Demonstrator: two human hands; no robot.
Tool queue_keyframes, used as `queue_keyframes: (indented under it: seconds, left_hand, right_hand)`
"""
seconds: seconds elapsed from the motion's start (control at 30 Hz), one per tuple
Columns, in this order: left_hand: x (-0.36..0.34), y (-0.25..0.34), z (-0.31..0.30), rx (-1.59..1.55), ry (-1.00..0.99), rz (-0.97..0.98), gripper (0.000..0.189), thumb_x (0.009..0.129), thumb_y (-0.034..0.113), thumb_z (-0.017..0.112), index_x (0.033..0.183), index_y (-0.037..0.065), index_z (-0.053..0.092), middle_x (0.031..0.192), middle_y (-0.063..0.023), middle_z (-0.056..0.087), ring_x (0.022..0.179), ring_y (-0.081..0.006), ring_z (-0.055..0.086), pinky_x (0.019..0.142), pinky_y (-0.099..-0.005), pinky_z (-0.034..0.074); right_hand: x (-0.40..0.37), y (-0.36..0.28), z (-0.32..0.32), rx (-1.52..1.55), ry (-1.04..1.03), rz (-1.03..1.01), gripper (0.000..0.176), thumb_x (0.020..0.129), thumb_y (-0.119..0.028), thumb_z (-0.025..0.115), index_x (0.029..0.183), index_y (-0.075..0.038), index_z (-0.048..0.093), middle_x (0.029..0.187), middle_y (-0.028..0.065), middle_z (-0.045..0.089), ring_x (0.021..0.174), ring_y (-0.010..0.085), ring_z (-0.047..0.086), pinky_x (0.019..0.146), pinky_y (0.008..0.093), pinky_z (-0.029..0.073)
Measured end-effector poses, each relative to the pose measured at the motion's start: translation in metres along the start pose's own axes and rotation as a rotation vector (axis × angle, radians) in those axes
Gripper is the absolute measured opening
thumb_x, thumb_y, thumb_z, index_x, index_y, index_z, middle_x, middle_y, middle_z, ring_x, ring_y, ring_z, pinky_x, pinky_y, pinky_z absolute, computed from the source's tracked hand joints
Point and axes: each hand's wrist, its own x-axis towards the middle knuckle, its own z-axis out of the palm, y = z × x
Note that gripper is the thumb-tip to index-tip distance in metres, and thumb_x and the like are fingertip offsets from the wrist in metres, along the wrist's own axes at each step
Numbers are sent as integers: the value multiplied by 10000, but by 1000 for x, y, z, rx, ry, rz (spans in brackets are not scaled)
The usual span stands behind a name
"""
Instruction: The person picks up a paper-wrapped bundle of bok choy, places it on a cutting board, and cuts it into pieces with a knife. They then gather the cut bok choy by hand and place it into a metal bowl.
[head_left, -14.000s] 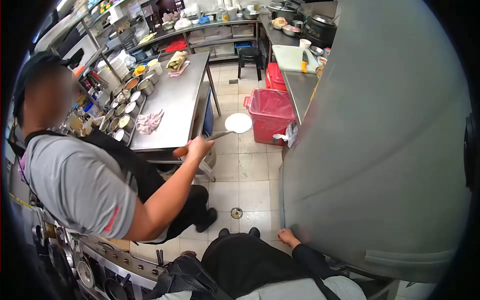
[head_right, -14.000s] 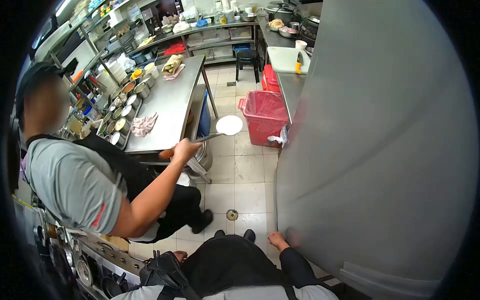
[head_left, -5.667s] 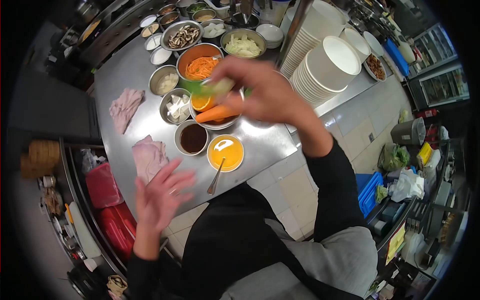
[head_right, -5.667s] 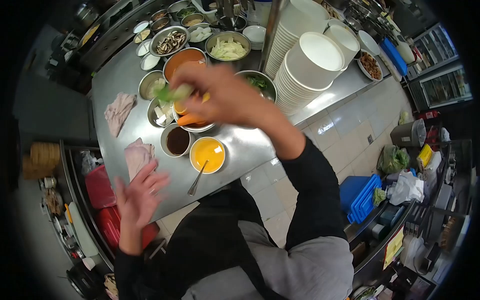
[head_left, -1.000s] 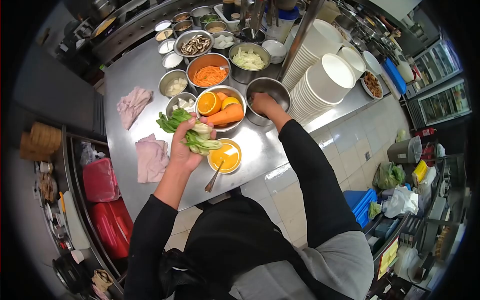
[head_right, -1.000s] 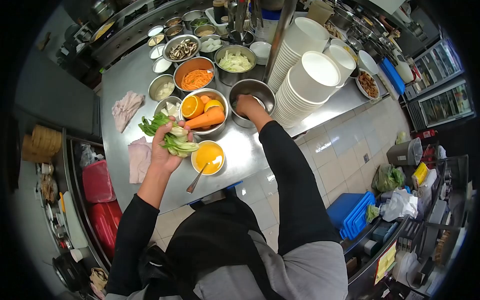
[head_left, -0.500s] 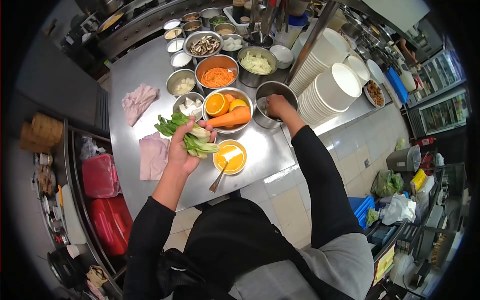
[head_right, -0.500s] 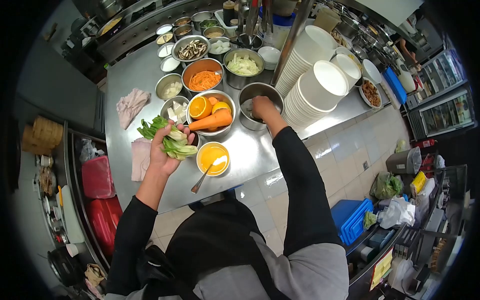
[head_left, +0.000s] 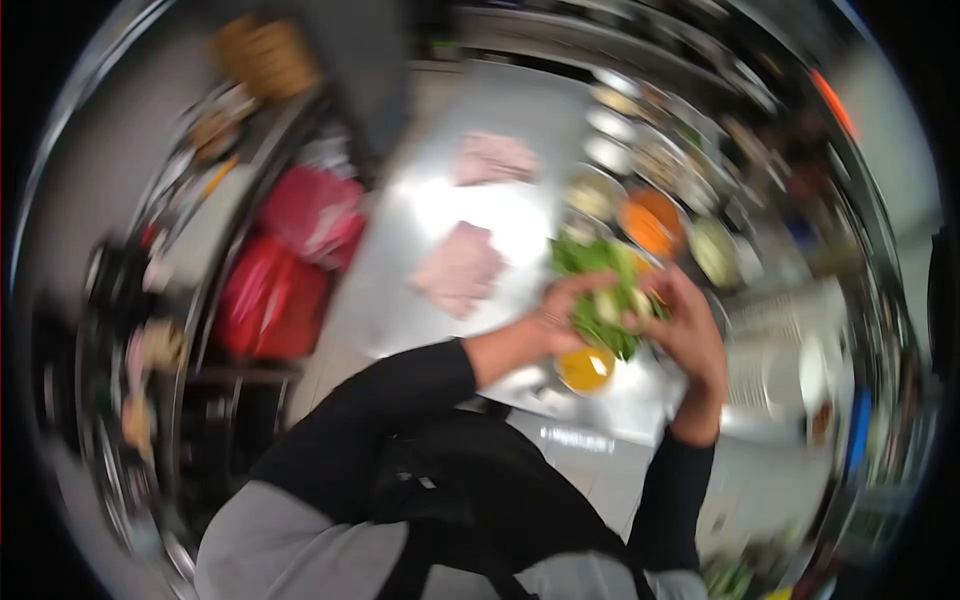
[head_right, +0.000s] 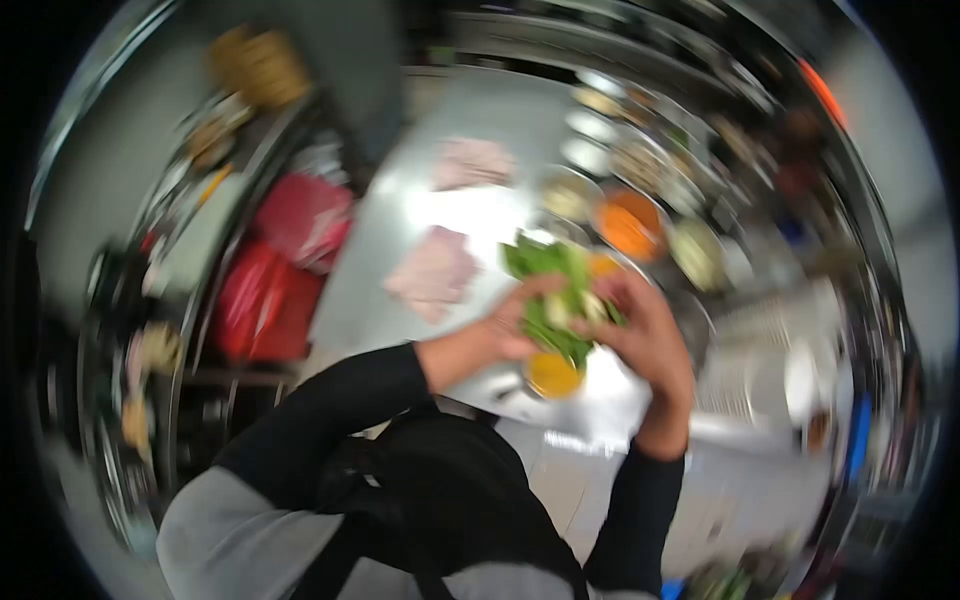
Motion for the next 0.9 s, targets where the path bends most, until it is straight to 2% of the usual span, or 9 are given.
queue_keyframes:
  seconds: [0.03,0.13,0.23,0.33,0.57,0.73,0.77,0.83,0.9]
  left_hand:
    - [-3,6,-18,55,-103,20,531,919,358,741,1323,42,603,1233,-121,678,1099,-245,687,998,-413,561]
    - [-41,34,-26,105,-62,267,356,924,240,757,1189,22,664,1083,-76,731,830,-132,702,760,-302,600]
    - [-97,53,-22,138,49,458,318,938,171,721,1208,26,633,1098,-95,724,959,-185,726,847,-341,612]
    - [-166,65,-38,150,104,668,338,946,154,702,1264,72,622,1152,-95,715,1035,-214,722,908,-372,604]
    - [-320,85,-71,80,42,998,562,942,289,761,1424,137,517,1263,-53,658,1149,-198,666,984,-419,559]
    - [-456,106,-124,-129,223,1204,400,921,219,763,1298,209,629,1172,-11,682,1103,-182,664,985,-411,541]
    - [-490,106,-132,-132,253,1246,377,916,214,763,1274,220,646,1162,-10,689,1093,-185,669,978,-414,543]
    - [-552,100,-131,-191,291,1258,341,916,184,746,1241,202,645,1125,-6,697,1034,-188,687,921,-395,569]
    - [-596,97,-143,-122,287,1326,393,916,203,745,1294,205,637,1187,-22,688,1102,-211,671,982,-434,551]
  right_hand:
    - [9,-5,19,86,-15,42,364,820,-50,839,1100,-23,608,1041,28,639,985,131,633,863,299,543]
    - [42,0,69,30,-63,82,351,844,-49,827,1118,7,614,1055,54,664,971,148,654,871,303,553]
    - [59,1,118,-290,-8,-232,311,894,-127,821,1097,6,626,1010,38,667,855,105,626,764,238,521]
    - [69,-25,192,5,-72,-137,312,903,-138,817,1098,1,617,931,9,616,803,81,575,706,219,485]
    - [92,-62,373,-203,-150,-408,143,861,-93,786,888,2,682,869,119,718,749,193,630,727,341,521]
    - [68,-106,527,-539,-329,-1016,147,914,-36,622,1026,-48,717,1025,157,726,993,324,671,894,442,473]
    - [63,-113,554,-505,-397,-1012,161,931,-36,602,1048,-40,712,1056,159,723,1004,327,671,921,438,459]
    - [49,-113,614,-89,-480,-572,154,920,-41,624,1040,-47,721,1058,159,727,1022,312,667,980,435,409]
    - [45,-117,657,-74,-541,-564,136,921,-44,641,1028,-45,726,1072,151,717,1022,312,663,971,426,424]
